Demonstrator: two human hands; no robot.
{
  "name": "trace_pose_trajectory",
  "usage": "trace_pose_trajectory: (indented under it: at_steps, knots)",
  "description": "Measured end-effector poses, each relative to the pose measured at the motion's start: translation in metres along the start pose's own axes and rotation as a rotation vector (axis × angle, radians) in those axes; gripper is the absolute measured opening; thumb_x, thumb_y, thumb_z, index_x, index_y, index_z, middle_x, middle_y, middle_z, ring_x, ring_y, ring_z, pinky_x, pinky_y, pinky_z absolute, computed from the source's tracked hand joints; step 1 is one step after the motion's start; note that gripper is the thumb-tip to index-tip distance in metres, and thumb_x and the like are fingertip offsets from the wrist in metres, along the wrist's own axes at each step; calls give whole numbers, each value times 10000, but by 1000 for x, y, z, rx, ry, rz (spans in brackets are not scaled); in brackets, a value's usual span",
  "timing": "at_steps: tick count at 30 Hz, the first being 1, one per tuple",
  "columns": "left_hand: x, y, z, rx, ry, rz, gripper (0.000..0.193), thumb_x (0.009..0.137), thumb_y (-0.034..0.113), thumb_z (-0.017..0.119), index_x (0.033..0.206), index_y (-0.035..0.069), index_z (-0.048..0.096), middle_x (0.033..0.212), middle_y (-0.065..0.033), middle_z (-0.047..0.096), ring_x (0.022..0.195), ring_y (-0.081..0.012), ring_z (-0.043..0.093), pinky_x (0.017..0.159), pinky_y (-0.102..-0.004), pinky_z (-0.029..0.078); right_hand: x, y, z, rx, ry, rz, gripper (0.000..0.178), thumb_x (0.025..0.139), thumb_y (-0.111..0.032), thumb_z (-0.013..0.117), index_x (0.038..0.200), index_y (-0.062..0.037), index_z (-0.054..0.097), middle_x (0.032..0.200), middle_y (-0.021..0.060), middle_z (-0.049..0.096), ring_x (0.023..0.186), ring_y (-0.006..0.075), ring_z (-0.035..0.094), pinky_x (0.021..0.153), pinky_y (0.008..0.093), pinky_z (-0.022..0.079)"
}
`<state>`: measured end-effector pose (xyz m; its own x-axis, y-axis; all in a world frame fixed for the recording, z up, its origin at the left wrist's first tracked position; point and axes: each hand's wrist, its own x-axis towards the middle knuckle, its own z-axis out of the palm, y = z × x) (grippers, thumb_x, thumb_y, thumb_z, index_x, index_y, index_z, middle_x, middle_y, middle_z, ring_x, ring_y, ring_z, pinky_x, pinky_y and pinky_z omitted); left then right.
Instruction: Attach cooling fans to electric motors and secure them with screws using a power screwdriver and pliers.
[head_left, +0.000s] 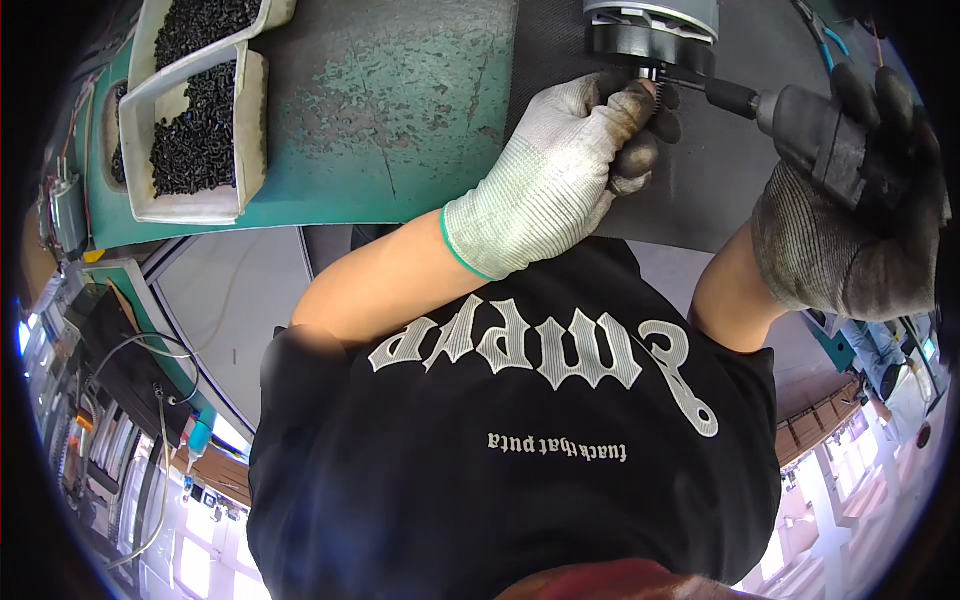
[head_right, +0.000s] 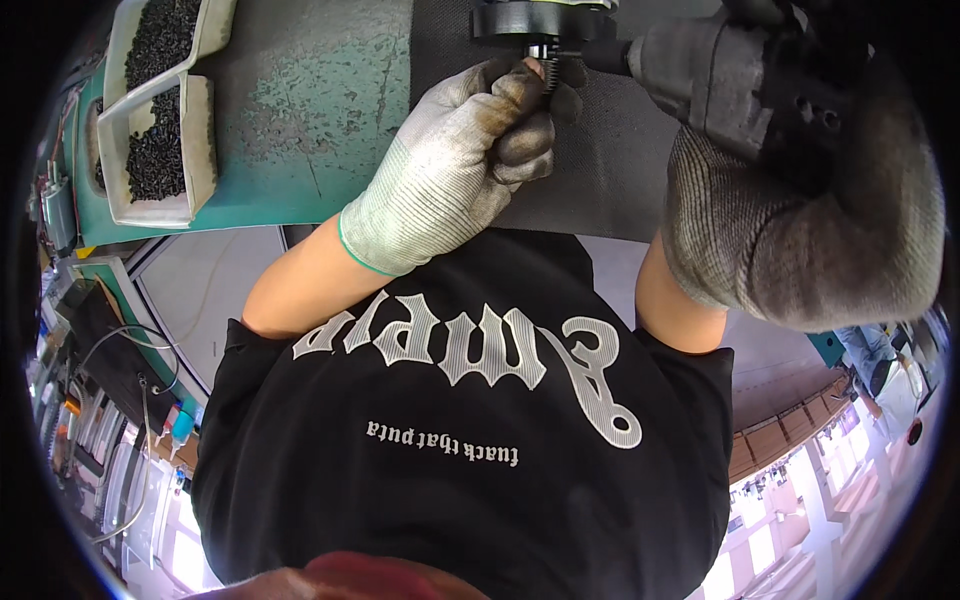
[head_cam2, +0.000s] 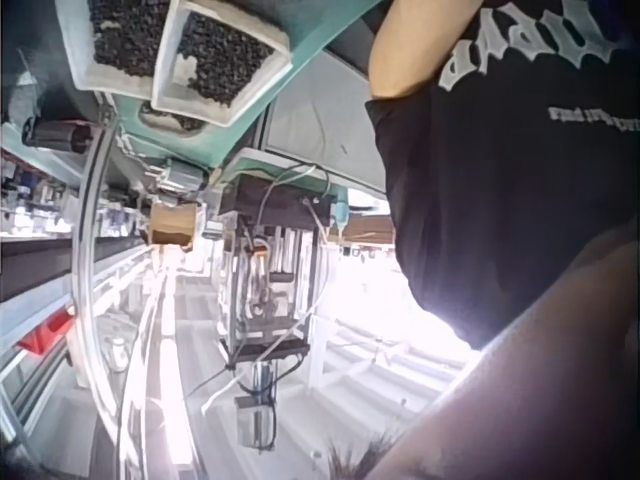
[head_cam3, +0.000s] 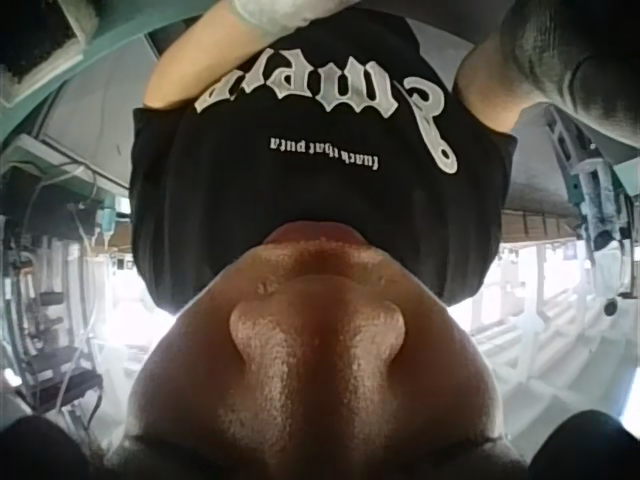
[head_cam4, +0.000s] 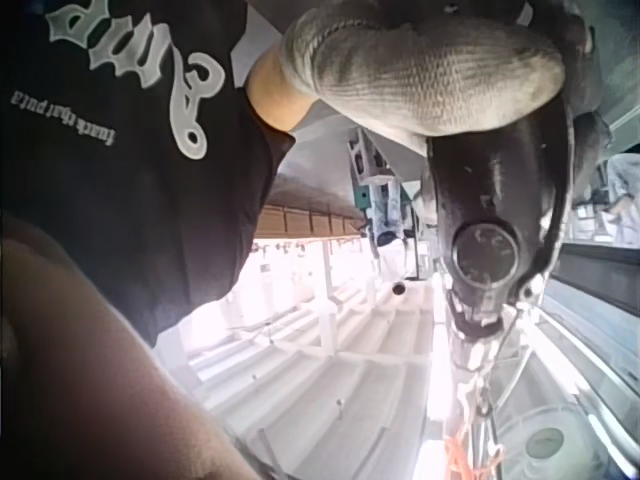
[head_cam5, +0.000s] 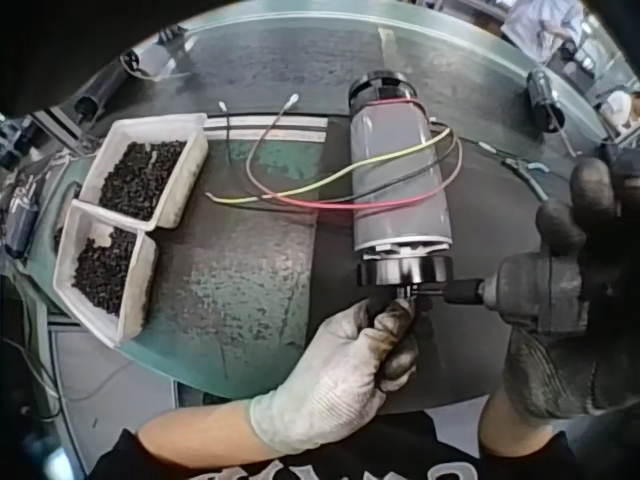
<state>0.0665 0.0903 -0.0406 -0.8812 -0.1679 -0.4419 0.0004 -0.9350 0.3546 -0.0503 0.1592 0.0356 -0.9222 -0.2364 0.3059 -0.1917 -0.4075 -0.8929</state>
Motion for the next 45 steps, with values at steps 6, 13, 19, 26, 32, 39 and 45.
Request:
trace_pose_trajectory:
  at_steps: [6,13,19,26,32,39,45]
  knots:
    - [-1,-4,1,-25,33,37,169,1011,204,524,1008,43,577,897,-42,593,578,-38,349,521,-190,319,-7,6,-1,16,-101,-31,241,912,-194,588,979,38,593,912,155,592,841,248,579,731,360,514]
    - [-2,-1,0,18,34,96,186,1004,190,538,987,10,579,897,-51,597,573,-40,352,518,-188,318,-5,3,2,86,-205,-158,224,915,-204,617,940,17,598,868,128,600,791,229,585,681,344,522]
    - [-1,3,-11,83,-25,167,192,997,192,548,973,3,572,800,-54,588,578,-62,451,527,-228,398,6,14,6,122,-179,-175,292,847,-237,645,980,23,649,851,128,604,788,228,591,660,362,512]
    - [-12,8,6,1250,384,512,245,896,179,653,960,-51,599,752,-127,662,621,-194,650,613,-335,524,87,-24,-117,-136,-187,-256,289,857,-179,651,1016,52,583,1005,202,641,738,285,639,670,412,569]
    - [-18,19,-5,1357,380,610,240,843,180,683,943,-25,608,800,-167,674,733,-279,688,668,-368,536,94,-4,-124,-591,404,-733,318,823,-167,727,1057,25,627,1100,204,629,929,272,646,739,377,571]
    - [-91,63,-31,1623,380,968,163,814,136,708,925,26,663,772,-141,653,699,-246,671,641,-336,529,190,90,-200,-1597,-553,-542,644,941,-476,540,1451,-105,404,1445,215,421,1348,387,356,1134,463,257]
    - [-179,166,-92,1768,1351,936,215,875,239,607,946,49,679,910,-182,683,855,-363,666,737,-423,537,194,104,-241,-1534,-694,-369,620,974,-486,475,1463,-113,392,1484,197,378,1345,387,354,1133,457,252]
